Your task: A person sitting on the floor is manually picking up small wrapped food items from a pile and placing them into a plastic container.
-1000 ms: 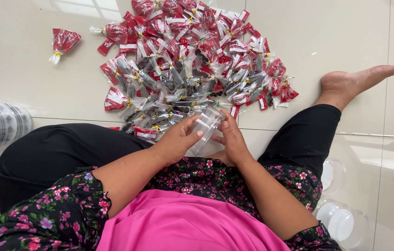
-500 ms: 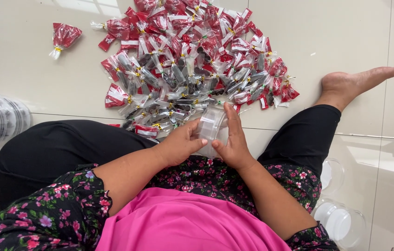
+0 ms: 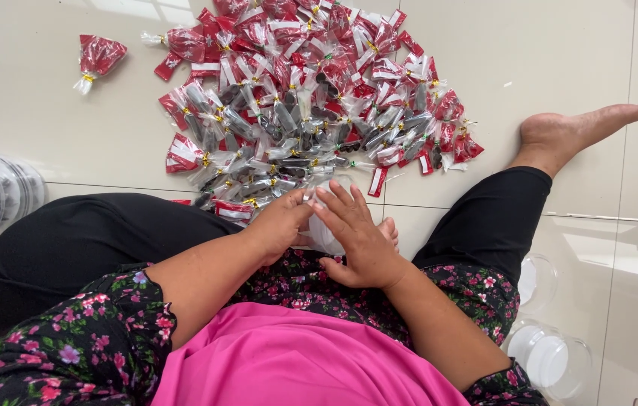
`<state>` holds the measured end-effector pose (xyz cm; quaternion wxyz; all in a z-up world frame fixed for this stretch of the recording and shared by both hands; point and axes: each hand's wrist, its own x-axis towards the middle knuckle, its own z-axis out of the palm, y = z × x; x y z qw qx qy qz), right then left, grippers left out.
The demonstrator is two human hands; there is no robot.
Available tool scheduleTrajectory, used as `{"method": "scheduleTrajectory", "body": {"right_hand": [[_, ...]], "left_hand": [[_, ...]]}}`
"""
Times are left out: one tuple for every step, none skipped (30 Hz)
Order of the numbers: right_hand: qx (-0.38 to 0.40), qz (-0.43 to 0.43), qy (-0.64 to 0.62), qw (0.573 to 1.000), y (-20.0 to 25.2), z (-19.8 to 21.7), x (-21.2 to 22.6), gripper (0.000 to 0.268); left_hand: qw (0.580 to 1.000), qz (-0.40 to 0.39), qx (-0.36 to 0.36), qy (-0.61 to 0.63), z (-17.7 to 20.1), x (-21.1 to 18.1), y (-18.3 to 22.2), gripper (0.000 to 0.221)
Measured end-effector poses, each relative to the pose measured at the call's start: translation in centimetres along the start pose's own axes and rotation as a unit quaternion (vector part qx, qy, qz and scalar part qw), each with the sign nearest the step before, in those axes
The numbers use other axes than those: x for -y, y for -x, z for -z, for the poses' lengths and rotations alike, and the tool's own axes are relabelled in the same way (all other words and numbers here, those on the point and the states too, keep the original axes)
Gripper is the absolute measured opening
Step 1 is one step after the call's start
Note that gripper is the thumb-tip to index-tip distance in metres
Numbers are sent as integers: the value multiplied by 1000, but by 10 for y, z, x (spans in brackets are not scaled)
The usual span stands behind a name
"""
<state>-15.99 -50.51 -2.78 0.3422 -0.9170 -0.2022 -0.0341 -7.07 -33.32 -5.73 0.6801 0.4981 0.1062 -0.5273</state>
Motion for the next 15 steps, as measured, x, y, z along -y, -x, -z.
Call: {"method": "scheduleTrajectory", "body": {"right_hand": [[-1,0,0,1000,1,-2,-3,91],[-48,-45,-11,998,2,-5,-6,99],[-96,-89,-22,991,3,-7,-9,109],[-95,-89,-23,991,7,-7,-17,109],[-96,-140,-56,984,11,-7,-26,113],[-97,-192,-89,973,15,-6,-34,118],[-96,-192,-89,973,18,-9,-36,118],[-70,-254,-153,952,20,-12,-38,124],[-44,-313,-216,924,23,-15,-40,129],[-43,-313,-216,924,19,-12,-36,129],[-38,-325,-200,924,15,-9,-32,130],[-31,-337,-185,923,11,-8,-27,132],[-30,-337,-185,923,14,-10,-29,132],[-40,-295,-149,943,17,-12,-32,131],[-51,-253,-113,960,20,-14,-34,130]], "left_hand": [[1000,0,0,-1,0,-2,0,41],[1000,-14,-1,9,1,-4,0,39],[999,-29,-3,19,1,-6,1,38],[999,-29,-4,20,3,-3,-1,38],[999,-51,3,6,4,-1,-2,42],[997,-73,11,-9,5,2,-4,47],[997,-73,10,-9,7,10,-9,47],[995,-88,21,-34,9,17,-14,48],[992,-102,32,-60,10,25,-20,50],[992,-102,32,-59,11,25,-20,50],[991,-113,42,-58,11,26,-20,51],[990,-122,50,-57,12,28,-19,52],[990,-122,48,-56,13,28,-19,52],[989,-127,51,-56,14,28,-19,51],[988,-132,53,-57,15,28,-19,51]]}}
